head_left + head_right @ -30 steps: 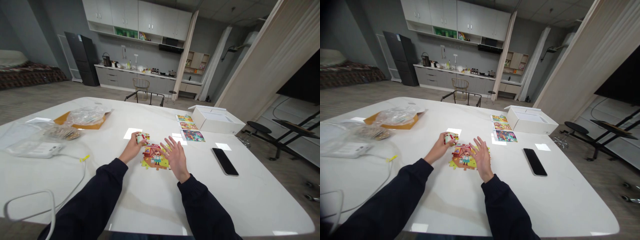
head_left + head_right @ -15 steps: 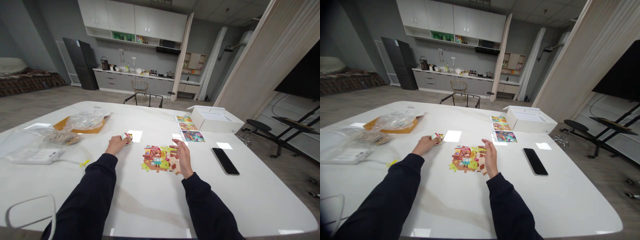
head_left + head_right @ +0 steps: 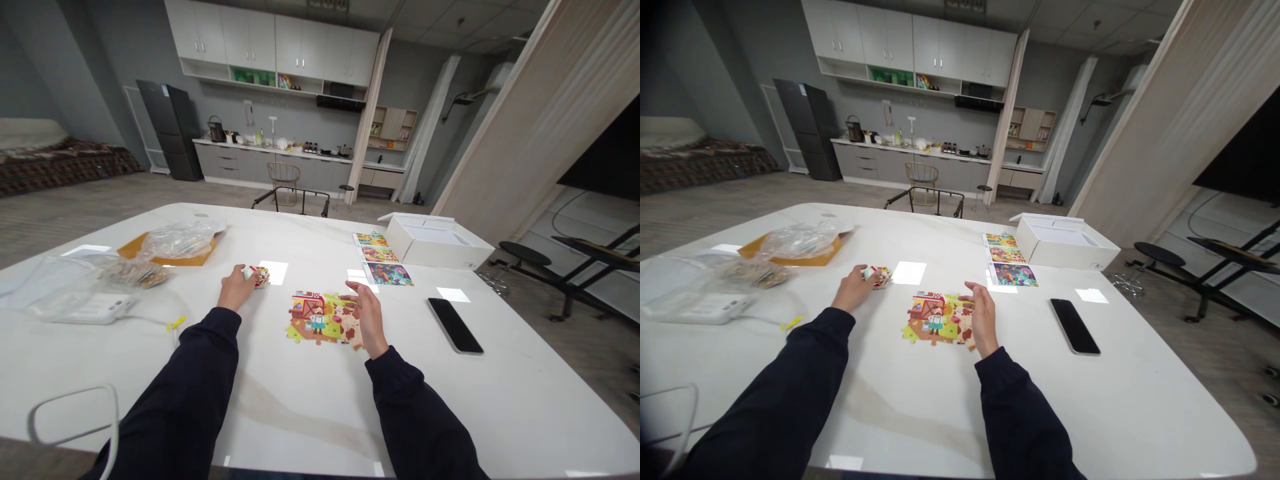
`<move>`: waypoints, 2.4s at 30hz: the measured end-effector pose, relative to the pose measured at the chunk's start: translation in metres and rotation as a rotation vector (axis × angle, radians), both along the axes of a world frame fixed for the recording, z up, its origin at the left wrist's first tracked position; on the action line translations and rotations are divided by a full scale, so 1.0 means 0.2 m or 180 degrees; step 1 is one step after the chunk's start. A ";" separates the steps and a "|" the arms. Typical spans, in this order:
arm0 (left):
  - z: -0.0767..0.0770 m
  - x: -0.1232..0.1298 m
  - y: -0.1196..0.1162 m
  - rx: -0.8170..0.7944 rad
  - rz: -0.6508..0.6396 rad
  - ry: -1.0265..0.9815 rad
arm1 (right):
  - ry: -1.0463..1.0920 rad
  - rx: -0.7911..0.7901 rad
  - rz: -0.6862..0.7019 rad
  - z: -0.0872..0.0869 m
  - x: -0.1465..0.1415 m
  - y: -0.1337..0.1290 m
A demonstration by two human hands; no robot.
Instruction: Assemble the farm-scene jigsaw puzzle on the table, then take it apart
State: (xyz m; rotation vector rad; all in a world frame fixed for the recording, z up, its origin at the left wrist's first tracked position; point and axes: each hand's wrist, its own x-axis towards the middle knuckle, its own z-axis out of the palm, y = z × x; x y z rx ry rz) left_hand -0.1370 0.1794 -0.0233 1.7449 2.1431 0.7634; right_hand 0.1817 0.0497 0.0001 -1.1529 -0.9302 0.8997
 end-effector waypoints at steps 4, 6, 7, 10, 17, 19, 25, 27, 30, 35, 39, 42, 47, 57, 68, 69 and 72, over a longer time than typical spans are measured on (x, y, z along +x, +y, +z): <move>0.03 0.03 -0.04 0.0306 -0.0064 -0.0085 | 0.0007 0.0004 -0.0002 0.00 0.00 0.00; 0.04 0.06 -0.07 0.0501 -0.0050 0.0031 | 0.0016 0.0002 -0.0004 0.00 0.00 0.00; 0.04 0.08 -0.08 0.0552 -0.0013 0.0128 | 0.0016 -0.0006 0.0001 -0.01 0.00 0.00; 0.02 0.12 -0.09 0.0528 0.0037 0.0407 | -0.0003 -0.0039 0.0024 -0.01 0.00 0.00; -0.06 0.09 -0.04 0.0605 -0.0213 0.0498 | -0.0041 -0.0067 0.0042 -0.01 0.00 0.00; -0.06 0.08 -0.03 0.0615 -0.0220 0.0456 | -0.0058 -0.0062 0.0041 -0.01 0.00 0.00; -0.11 0.06 0.00 0.0747 -0.0148 0.0380 | -0.0169 -0.0025 -0.0049 -0.03 0.03 0.03; -0.12 0.05 0.00 0.0767 -0.0144 0.0340 | -0.0216 0.0033 -0.0127 -0.04 0.06 0.05; -0.09 0.06 -0.02 0.0779 -0.0105 0.0276 | -0.0399 0.0160 -0.0265 -0.05 0.13 0.07; 0.04 0.21 -0.17 0.1685 -0.0462 0.0206 | -0.1425 0.0306 -0.0331 -0.09 0.29 0.09; 0.01 0.40 -0.27 0.1644 -0.2093 -0.0281 | -0.2597 0.0371 0.0319 -0.16 0.37 0.09; -0.08 0.47 -0.28 0.1177 -0.2525 -0.0151 | -0.3246 0.0354 0.0584 -0.23 0.38 0.09; -0.12 0.48 -0.26 0.0817 -0.2298 -0.0197 | -0.3478 0.0222 0.0593 -0.28 0.36 0.12; -0.06 0.52 -0.28 0.0869 -0.2301 -0.0600 | -0.2700 0.0339 0.0371 -0.24 0.30 0.13; -0.01 0.51 -0.30 0.1065 -0.2534 -0.0702 | -0.2120 0.0112 0.0240 -0.23 0.27 0.14; -0.01 0.53 -0.30 0.1079 -0.2480 -0.0886 | -0.2016 0.0080 0.0243 -0.24 0.26 0.14; -0.03 0.56 -0.29 0.1002 -0.2356 -0.1347 | -0.1814 0.0014 0.0265 -0.22 0.25 0.14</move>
